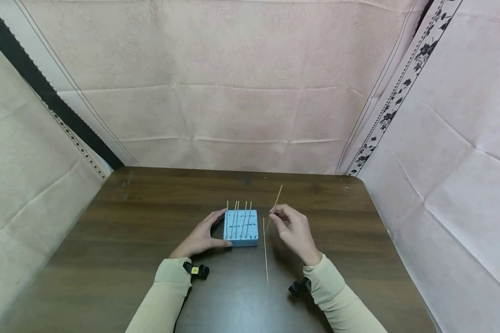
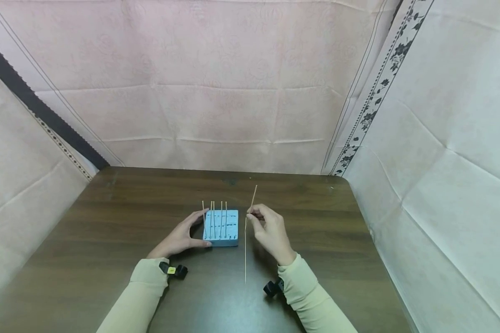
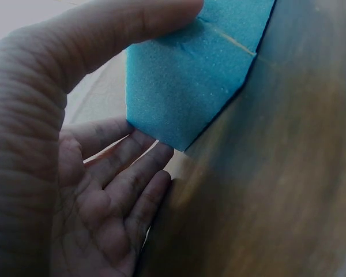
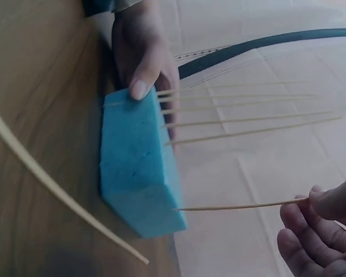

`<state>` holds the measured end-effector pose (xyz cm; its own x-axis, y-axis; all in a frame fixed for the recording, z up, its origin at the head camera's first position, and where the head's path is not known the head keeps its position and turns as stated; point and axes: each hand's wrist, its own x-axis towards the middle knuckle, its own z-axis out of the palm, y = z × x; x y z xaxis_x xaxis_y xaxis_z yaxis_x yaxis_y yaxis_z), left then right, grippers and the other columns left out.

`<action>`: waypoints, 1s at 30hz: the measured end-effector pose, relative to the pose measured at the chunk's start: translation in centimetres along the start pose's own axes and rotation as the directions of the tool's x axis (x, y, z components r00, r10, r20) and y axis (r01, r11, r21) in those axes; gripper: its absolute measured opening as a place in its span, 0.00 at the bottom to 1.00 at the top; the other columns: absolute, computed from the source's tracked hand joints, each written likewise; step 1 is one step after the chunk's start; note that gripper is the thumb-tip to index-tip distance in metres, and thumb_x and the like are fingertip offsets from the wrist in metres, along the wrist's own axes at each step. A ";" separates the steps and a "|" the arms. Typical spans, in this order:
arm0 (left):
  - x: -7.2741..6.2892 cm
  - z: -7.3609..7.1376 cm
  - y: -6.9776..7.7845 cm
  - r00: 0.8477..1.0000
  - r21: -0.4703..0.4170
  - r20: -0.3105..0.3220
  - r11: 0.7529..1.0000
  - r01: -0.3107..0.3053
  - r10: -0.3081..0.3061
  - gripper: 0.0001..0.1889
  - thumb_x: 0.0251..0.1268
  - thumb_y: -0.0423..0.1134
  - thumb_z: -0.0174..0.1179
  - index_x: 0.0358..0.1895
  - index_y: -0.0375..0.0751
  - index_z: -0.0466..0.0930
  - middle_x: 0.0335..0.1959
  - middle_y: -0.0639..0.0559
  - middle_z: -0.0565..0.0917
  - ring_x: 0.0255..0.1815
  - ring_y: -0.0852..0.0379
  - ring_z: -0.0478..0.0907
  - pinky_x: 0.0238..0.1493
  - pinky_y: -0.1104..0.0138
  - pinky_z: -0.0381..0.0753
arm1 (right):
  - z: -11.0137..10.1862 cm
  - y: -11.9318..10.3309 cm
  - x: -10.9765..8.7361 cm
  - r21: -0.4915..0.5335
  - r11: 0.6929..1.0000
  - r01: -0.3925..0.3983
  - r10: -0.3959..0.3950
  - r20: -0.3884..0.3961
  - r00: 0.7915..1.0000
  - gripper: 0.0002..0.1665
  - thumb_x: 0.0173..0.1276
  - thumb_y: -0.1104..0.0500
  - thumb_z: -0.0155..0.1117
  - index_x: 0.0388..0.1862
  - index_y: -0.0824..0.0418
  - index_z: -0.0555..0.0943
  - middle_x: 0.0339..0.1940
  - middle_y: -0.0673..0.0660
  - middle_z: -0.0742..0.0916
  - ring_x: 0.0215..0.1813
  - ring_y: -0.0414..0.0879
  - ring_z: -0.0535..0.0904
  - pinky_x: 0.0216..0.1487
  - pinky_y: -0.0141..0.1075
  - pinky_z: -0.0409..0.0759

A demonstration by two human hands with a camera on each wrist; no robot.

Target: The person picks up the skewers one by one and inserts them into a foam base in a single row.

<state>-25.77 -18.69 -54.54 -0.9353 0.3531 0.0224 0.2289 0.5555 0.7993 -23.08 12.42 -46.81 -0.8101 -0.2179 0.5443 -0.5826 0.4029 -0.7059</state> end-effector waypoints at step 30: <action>0.2 0.0 0.0 1.000 -0.007 0.004 1.000 0.002 -0.002 0.59 0.41 0.65 0.79 0.80 0.58 0.56 0.76 0.56 0.62 0.76 0.49 0.59 0.69 0.38 0.60 | 1.7 -1.4 0.4 0.008 0.997 0.073 -0.074 0.086 0.994 0.06 0.70 0.65 0.67 0.43 0.57 0.84 0.40 0.49 0.87 0.41 0.39 0.83 0.42 0.36 0.84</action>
<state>-25.93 -18.66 -54.52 -0.9345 0.3555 0.0182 0.2252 0.5509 0.8036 -22.75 10.23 -46.41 -0.7675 -0.3227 0.5539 -0.6411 0.3788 -0.6675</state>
